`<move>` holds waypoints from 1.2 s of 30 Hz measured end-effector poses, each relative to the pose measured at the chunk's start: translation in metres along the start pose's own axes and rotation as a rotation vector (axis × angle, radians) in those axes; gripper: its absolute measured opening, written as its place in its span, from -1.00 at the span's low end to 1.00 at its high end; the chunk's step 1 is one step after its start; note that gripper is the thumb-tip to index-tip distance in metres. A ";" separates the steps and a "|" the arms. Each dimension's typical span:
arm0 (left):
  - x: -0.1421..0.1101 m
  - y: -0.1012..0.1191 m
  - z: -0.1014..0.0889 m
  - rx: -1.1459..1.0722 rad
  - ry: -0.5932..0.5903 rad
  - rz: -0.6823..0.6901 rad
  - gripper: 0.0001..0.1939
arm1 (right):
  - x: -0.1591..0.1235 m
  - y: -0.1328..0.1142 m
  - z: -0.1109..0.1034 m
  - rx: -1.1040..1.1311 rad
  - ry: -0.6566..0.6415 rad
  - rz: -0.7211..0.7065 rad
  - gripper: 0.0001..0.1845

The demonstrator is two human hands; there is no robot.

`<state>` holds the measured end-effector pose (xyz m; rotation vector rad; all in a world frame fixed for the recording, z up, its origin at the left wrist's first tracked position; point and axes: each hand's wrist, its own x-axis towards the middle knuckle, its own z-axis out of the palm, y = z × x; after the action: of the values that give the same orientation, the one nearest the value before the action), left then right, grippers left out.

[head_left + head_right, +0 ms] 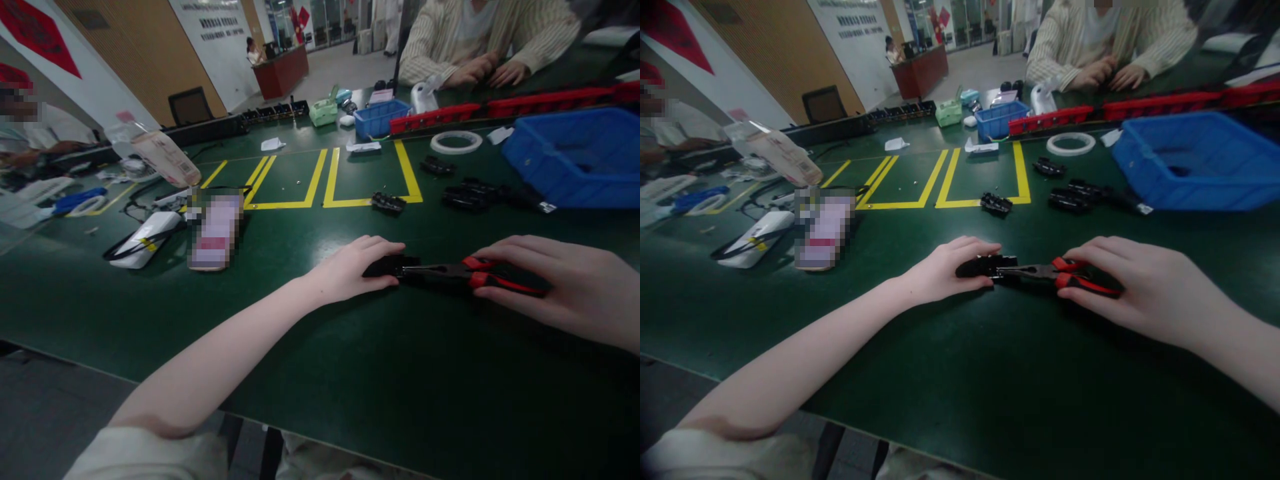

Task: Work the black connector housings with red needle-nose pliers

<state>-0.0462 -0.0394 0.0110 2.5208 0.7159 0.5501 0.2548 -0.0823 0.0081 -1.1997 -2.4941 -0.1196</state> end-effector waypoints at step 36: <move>0.001 -0.002 0.001 0.144 -0.047 0.055 -0.58 | 0.006 -0.003 0.000 -0.212 0.121 -0.278 -0.63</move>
<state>-0.0456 -0.0378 0.0099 2.6841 0.6929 0.4711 0.2493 -0.0796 0.0110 -0.8826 -2.5748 -0.5250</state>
